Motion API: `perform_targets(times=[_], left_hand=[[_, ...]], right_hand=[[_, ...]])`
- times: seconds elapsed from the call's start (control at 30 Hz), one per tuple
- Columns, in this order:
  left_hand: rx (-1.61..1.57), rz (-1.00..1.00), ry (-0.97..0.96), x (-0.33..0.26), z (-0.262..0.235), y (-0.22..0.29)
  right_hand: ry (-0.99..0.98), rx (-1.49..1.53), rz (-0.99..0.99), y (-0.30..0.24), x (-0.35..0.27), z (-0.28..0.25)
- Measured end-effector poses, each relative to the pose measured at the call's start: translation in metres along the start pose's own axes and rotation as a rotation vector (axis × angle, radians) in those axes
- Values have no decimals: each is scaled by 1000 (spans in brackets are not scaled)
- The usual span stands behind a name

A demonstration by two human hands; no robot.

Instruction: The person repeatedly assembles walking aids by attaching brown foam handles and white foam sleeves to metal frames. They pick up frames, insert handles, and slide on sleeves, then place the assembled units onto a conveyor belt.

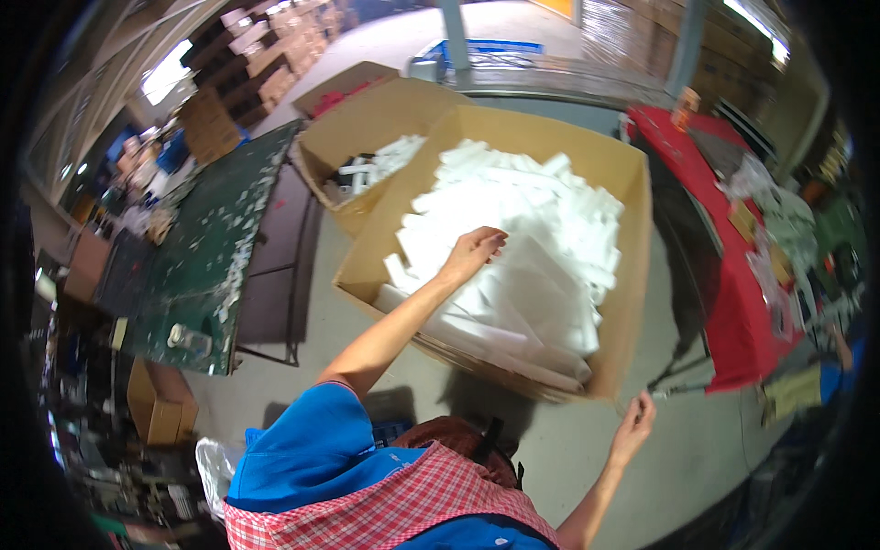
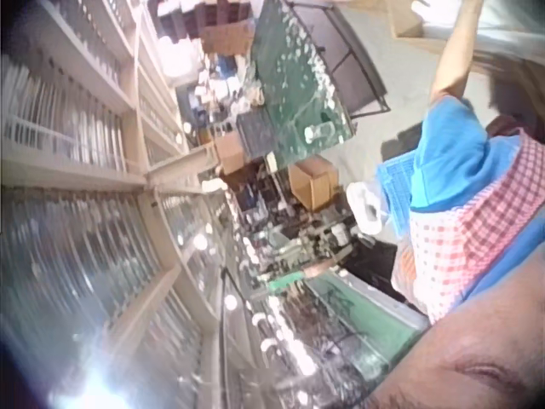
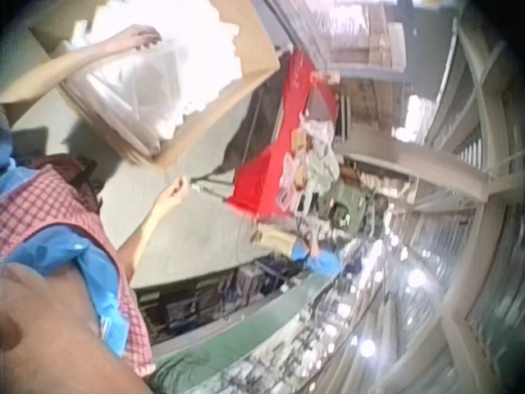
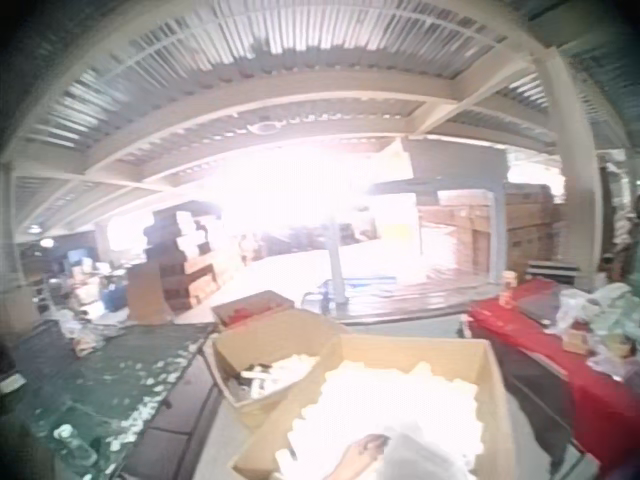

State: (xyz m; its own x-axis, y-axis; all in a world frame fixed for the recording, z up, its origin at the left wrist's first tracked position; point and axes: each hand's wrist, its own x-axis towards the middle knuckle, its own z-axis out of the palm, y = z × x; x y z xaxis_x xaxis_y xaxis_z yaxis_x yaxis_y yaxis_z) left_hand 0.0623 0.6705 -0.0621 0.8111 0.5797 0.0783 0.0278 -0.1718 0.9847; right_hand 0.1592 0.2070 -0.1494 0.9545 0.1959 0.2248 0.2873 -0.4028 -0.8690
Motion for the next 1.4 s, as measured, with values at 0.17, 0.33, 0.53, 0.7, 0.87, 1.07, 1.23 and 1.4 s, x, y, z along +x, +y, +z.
perform_targets(times=[0.17,0.33,0.53,0.7,0.87,1.07,1.23,1.4], left_hand=[[309,-110,148,32,-58,-51],[478,-100,282,89,-140,-76],[719,-149,284,207,-131,-93],[893,-112,180,294,-102,-126],[919,-258,159,357,-119,-150],[1018,-434,-294,356,-94,-174],[939,-424,-310,314,-80,-160],[707,-268,-423,244,-65,-174]], right_hand=[[-259,-8,21,-17,86,76],[-410,-110,-87,56,104,93],[-378,-364,-199,7,102,79],[-282,-519,-489,-16,103,64],[-347,-844,205,13,76,53],[-287,-708,460,-6,74,62],[-312,-650,403,-12,74,64],[-362,-535,178,-35,78,71]])
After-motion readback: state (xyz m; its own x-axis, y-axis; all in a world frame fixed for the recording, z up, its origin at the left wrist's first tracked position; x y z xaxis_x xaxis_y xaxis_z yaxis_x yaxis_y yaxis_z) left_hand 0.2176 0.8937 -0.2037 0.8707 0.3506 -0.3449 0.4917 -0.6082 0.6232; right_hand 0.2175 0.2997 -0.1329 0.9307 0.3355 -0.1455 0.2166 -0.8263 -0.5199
